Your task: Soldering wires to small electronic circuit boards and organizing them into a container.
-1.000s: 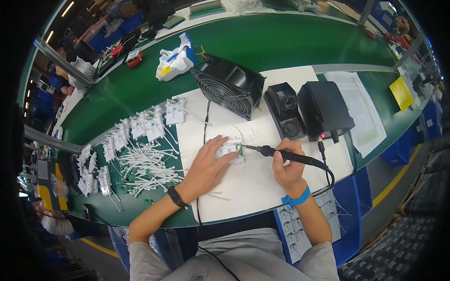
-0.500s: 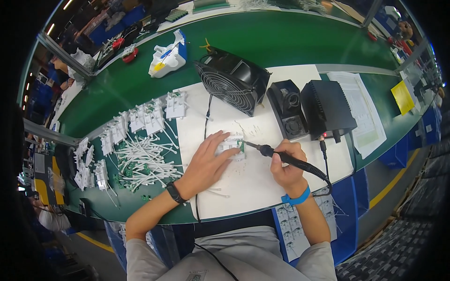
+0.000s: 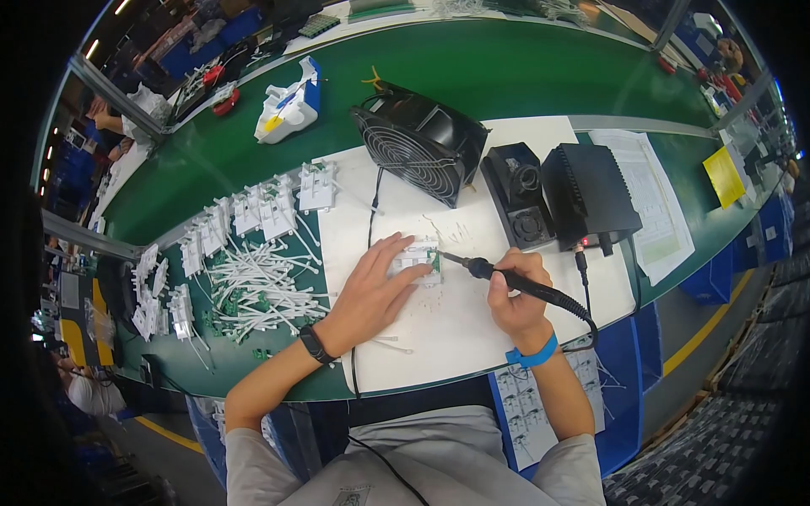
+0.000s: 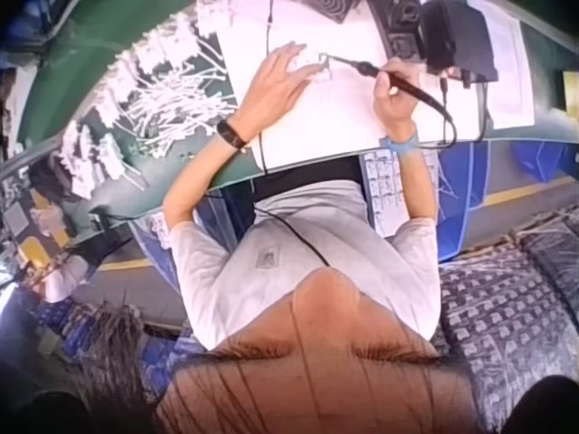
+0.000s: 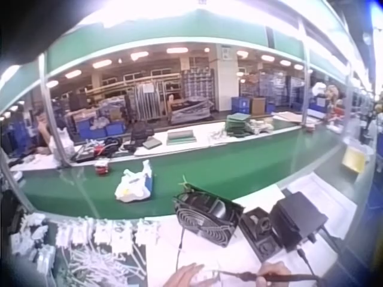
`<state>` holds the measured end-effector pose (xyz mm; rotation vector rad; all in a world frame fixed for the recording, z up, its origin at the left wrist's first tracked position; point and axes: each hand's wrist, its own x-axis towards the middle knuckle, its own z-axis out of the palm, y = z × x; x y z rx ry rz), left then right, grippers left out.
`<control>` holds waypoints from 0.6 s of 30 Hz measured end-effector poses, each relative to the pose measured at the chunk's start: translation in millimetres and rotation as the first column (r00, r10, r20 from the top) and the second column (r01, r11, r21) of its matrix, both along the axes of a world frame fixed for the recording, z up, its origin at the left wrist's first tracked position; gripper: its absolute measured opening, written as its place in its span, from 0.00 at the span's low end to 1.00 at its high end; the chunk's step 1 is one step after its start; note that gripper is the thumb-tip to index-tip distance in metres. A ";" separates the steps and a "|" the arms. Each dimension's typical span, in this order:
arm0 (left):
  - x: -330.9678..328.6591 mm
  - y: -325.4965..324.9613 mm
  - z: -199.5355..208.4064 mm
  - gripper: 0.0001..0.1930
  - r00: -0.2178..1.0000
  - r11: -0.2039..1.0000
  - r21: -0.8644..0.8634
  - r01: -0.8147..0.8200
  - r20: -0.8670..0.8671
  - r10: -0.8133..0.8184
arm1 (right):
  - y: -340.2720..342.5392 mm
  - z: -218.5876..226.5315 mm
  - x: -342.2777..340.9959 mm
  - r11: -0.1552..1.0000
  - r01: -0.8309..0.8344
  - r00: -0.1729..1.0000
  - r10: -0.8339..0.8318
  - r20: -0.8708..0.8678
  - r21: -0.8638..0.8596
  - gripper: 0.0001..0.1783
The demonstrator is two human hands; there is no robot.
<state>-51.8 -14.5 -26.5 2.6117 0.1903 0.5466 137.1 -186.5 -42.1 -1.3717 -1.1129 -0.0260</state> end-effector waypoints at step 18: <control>-0.2 0.0 0.1 0.20 1.000 1.000 -0.010 0.009 -0.008 -0.009 | 3.0 -1.1 -1.8 1.000 0.018 0.999 -0.017 -0.028 0.026 0.10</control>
